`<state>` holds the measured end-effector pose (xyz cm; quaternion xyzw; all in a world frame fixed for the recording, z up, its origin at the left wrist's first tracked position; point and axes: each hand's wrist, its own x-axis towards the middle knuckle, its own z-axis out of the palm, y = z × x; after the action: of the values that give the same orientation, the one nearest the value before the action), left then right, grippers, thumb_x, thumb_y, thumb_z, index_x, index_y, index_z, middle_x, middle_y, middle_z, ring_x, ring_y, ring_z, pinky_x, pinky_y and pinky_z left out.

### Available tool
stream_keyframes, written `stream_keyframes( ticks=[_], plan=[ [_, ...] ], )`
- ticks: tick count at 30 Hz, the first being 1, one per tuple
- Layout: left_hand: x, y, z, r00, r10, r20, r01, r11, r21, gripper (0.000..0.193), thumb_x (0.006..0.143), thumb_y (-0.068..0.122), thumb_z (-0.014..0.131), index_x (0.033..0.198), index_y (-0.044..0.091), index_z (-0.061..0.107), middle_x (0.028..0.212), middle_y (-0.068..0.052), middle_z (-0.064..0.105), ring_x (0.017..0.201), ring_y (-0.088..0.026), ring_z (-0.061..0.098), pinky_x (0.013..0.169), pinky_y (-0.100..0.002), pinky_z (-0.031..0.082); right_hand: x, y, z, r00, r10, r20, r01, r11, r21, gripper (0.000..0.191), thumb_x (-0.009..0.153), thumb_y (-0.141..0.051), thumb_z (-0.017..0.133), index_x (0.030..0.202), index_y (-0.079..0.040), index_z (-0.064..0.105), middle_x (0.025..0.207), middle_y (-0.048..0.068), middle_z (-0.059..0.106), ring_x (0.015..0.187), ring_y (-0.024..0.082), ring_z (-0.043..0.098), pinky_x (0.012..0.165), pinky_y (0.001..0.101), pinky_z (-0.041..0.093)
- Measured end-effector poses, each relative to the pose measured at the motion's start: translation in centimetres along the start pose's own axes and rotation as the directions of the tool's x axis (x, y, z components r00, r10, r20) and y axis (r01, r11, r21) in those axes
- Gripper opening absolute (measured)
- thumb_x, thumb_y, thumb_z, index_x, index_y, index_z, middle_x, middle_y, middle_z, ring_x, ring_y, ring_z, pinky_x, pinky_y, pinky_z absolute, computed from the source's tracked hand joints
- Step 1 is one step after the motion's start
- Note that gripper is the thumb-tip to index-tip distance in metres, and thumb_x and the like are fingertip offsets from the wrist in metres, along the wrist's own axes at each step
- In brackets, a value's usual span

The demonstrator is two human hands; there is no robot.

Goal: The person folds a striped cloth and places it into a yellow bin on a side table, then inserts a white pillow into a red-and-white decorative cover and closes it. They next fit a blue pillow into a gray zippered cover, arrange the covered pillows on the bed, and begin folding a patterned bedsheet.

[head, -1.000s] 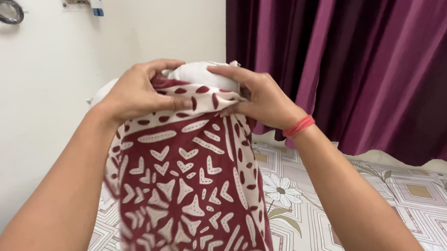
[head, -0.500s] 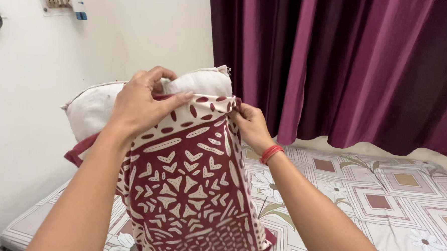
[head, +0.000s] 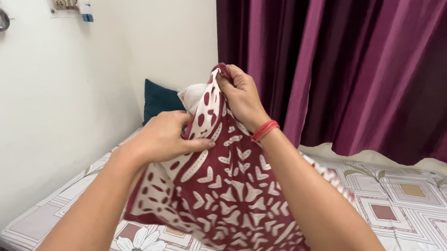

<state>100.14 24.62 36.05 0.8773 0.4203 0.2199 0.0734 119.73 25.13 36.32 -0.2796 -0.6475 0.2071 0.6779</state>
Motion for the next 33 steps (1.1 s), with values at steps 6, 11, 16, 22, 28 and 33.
stream_keyframes(
  ticks=[6, 11, 16, 22, 28, 33],
  plan=[
    [0.5, -0.5, 0.4, 0.918, -0.041, -0.394, -0.102, 0.936, -0.337, 0.057, 0.076, 0.046, 0.086, 0.122, 0.014, 0.077, 0.076, -0.007, 0.066, 0.071, -0.020, 0.065, 0.068, -0.038, 0.054, 0.4, -1.0, -4.1, 0.987, 0.142, 0.078, -0.155, 0.967, 0.204, 0.017, 0.105, -0.021, 0.058, 0.097, -0.009, 0.066, 0.081, -0.003, 0.068, 0.069, 0.004, 0.062, 0.062, 0.0211, 0.053],
    [3.4, 1.2, -2.0, 0.889, 0.028, -0.458, -0.280, 0.824, -0.492, 0.044, 0.091, 0.044, 0.073, 0.127, 0.018, 0.071, 0.090, 0.002, 0.061, 0.084, -0.013, 0.066, 0.077, -0.033, 0.057, 0.5, -1.7, -6.9, 0.991, 0.129, -0.037, -0.121, 0.977, 0.173, 0.026, 0.106, -0.033, 0.062, 0.090, -0.012, 0.063, 0.078, -0.003, 0.066, 0.065, 0.005, 0.060, 0.060, 0.0201, 0.052],
    [4.7, 3.3, -5.4, 0.986, 0.125, -0.112, -0.158, 0.918, -0.363, 0.044, 0.086, 0.029, 0.066, 0.126, 0.012, 0.063, 0.109, -0.002, 0.072, 0.099, -0.018, 0.071, 0.084, -0.037, 0.059, 1.3, -2.7, -6.4, 0.995, 0.085, -0.054, -0.068, 0.964, 0.257, 0.023, 0.106, -0.029, 0.060, 0.091, -0.012, 0.062, 0.082, -0.005, 0.064, 0.072, 0.003, 0.058, 0.068, 0.0204, 0.053],
    [5.3, 3.1, -3.3, 0.977, 0.153, 0.146, -0.121, 0.971, -0.208, 0.049, 0.084, 0.027, 0.067, 0.130, 0.009, 0.067, 0.125, -0.010, 0.075, 0.111, -0.021, 0.073, 0.096, -0.031, 0.054, 3.4, -4.4, -2.7, 0.977, -0.181, 0.108, 0.194, 0.973, -0.123, 0.023, 0.109, -0.025, 0.062, 0.096, -0.006, 0.064, 0.080, -0.007, 0.054, 0.073, 0.003, 0.047, 0.064, 0.0218, 0.043],
    [6.4, 1.9, 2.4, 0.988, 0.150, 0.045, -0.094, 0.796, -0.598, 0.043, 0.092, 0.032, 0.062, 0.123, 0.003, 0.068, 0.117, -0.009, 0.074, 0.106, -0.018, 0.069, 0.094, -0.031, 0.055, 4.1, -5.8, 2.4, 0.932, -0.282, 0.226, 0.335, 0.910, -0.245, 0.024, 0.108, -0.022, 0.062, 0.091, -0.006, 0.063, 0.073, -0.007, 0.051, 0.067, 0.002, 0.045, 0.059, 0.0221, 0.042],
    [6.4, 2.4, 2.1, 0.980, 0.107, -0.170, -0.190, 0.773, -0.606, 0.044, 0.098, 0.038, 0.057, 0.113, 0.000, 0.073, 0.106, -0.009, 0.076, 0.098, -0.015, 0.067, 0.091, -0.032, 0.055, 5.0, -7.1, 0.1, 0.946, -0.323, 0.029, 0.321, 0.922, -0.217, 0.021, 0.107, -0.020, 0.064, 0.093, -0.005, 0.066, 0.079, -0.007, 0.056, 0.070, 0.002, 0.050, 0.061, 0.0215, 0.045]
  ],
)
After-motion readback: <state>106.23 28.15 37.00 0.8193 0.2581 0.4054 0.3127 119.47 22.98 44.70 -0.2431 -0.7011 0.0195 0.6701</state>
